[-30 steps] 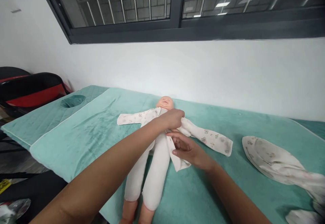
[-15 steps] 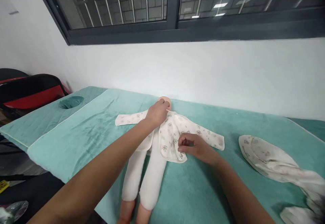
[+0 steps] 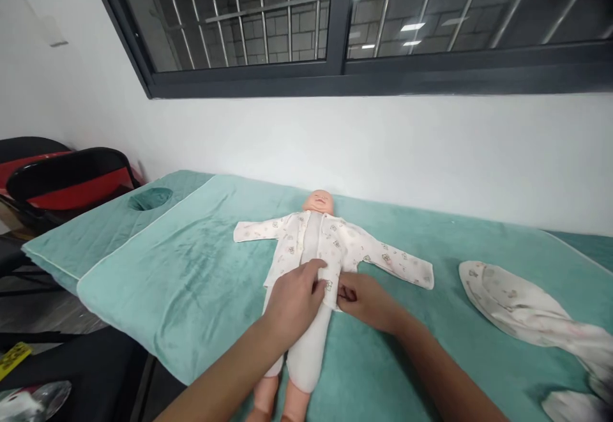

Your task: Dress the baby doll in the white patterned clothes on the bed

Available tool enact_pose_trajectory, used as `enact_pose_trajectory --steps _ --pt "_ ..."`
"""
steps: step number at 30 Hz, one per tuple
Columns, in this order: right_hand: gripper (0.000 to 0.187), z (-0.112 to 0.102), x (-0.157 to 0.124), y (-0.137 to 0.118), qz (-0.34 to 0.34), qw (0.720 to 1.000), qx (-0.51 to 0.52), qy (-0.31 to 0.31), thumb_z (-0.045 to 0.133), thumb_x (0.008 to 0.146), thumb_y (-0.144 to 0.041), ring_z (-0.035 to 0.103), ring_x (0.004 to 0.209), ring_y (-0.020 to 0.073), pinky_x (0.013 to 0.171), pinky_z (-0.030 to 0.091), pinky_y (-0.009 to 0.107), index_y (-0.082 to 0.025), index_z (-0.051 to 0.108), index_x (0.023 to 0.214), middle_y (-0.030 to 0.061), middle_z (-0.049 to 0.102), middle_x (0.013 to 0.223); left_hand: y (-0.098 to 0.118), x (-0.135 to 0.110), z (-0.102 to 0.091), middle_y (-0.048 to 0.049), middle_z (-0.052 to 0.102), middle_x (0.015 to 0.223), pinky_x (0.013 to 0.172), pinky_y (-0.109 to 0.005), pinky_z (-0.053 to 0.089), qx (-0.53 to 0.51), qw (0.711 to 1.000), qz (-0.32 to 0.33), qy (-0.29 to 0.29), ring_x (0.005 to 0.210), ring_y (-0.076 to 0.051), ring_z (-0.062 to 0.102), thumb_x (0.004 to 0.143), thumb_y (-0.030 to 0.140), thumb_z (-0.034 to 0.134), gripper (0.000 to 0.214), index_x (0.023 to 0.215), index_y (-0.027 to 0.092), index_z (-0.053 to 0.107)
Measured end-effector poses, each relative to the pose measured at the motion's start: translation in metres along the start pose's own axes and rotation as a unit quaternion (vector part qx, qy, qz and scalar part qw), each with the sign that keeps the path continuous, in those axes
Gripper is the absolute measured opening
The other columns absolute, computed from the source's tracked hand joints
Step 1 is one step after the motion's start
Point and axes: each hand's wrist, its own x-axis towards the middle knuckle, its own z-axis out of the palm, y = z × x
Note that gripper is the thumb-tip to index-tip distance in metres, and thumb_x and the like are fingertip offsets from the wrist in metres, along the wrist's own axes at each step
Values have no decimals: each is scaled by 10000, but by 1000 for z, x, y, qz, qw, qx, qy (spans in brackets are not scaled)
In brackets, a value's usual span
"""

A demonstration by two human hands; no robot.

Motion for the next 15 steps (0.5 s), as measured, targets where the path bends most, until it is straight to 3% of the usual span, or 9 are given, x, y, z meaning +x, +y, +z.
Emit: enact_pose_trajectory --steps 3,7,11,15 --pt "197 3 -1 2 33 994 102 33 552 801 -253 377 586 112 551 286 248 -198 454 639 -37 439 607 -1 7 -11 34 627 747 714 -267 428 -93 995 -4 46 730 -150 590 852 191 489 270 1081 257 616" --pt "297 3 -5 6 64 968 203 131 522 883 -430 397 600 118 577 323 254 -195 503 704 -28 455 637 -12 13 -27 59 510 646 641 -234 405 -198 966 -79 146 629 -118 509 816 176 497 164 924 217 613" --pt "380 3 -12 12 117 961 156 196 483 910 -509 421 610 132 592 336 264 -195 514 697 -28 458 632 -28 1 -24 43 555 695 677 -264 430 -202 972 -80 93 671 -139 540 872 231 476 164 982 209 596" --pt "382 5 -19 11 140 964 92 207 450 925 -528 470 654 155 623 366 280 -199 545 754 -18 501 673 -42 -22 -12 -31 619 995 845 -352 448 -68 992 -3 104 940 -204 563 923 246 435 211 1076 223 579"
